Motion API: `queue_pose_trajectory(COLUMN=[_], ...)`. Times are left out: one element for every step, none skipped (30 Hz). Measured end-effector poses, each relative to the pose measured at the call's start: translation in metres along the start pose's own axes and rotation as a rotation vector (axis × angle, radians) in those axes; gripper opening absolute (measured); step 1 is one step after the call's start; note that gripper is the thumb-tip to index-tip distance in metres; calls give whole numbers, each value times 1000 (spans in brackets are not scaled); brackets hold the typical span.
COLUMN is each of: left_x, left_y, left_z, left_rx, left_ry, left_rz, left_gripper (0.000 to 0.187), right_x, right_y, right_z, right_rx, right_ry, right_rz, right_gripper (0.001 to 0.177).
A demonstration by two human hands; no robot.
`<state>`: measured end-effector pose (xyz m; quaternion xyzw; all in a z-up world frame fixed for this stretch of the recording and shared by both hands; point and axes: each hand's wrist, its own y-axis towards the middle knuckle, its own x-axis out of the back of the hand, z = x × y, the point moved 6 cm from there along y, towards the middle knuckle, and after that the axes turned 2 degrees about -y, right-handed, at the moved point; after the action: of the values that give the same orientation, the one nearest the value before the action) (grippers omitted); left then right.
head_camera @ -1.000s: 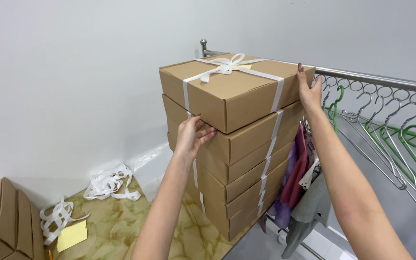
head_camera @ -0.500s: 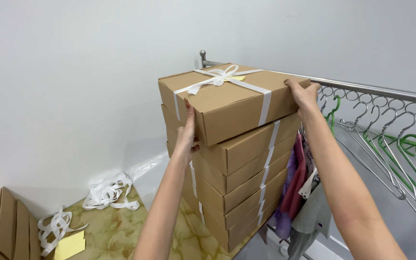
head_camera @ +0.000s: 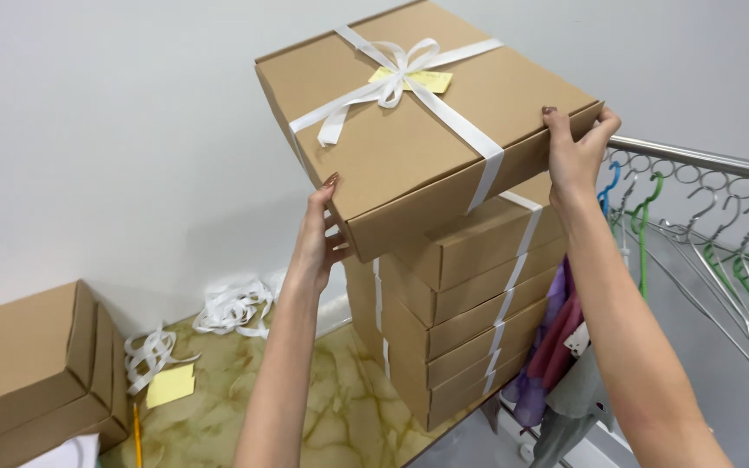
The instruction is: The person unties a ribbon from a cardboard box, removes a shirt from the box, puts the shirt inside a plastic bag, and then arranges a stack of tied boxes on the floor.
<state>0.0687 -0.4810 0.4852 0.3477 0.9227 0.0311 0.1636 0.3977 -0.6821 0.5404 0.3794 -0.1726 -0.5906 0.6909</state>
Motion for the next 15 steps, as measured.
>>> queue_pose_trajectory(left_x=[17, 34, 52, 57, 68, 80, 96, 110, 124, 139, 154, 168, 179, 189, 199], left_y=[-1, -4, -7, -25, -45, -68, -79, -91, -104, -117, -132, -144, -158, -172, -185], left_z=[6, 14, 21, 14, 12, 11, 17, 24, 31, 40, 48, 54, 60, 67, 73], left_rx=[-2, 18, 37, 35, 108, 185, 185, 174, 161, 161, 155, 142, 134, 131, 128], left_ry=[0, -51, -103, -103, -92, -81, -83, -118, -153, -158, -202, -246, -251, -270, -289], left_rz=[-21, -22, -23, -52, -167, -287, -322, -348, -373, -409, -463, -513, -546, -567, -588], left_gripper=[110, 114, 118, 118, 89, 60, 60, 61, 64, 64, 64, 66, 66, 67, 68], right_x=[-9, -19, -28, -39, -49, -62, -77, -91, -105, -119, -131, -144, -153, -161, -170], right_y=[-9, -19, -29, -38, -48, -61, -73, -86, -100, -115, -132, -145, -162, -179, -195], right_z=[8, 19, 30, 39, 44, 48, 51, 52, 53, 51, 50, 51, 56, 59, 63], right_rx=[-5, 44, 94, 85, 6, -78, -94, -132, -170, -184, -195, -201, -209, -221, -233], right_ry=[11, 31, 52, 68, 121, 175, 190, 203, 215, 229, 240, 254, 271, 266, 262], right_rz=[17, 41, 65, 88, 105, 128, 156, 186, 216, 247, 269, 290, 319, 345, 372], right_gripper=[61, 59, 58, 58, 56, 55, 55, 55, 54, 54, 56, 59, 59, 75, 92])
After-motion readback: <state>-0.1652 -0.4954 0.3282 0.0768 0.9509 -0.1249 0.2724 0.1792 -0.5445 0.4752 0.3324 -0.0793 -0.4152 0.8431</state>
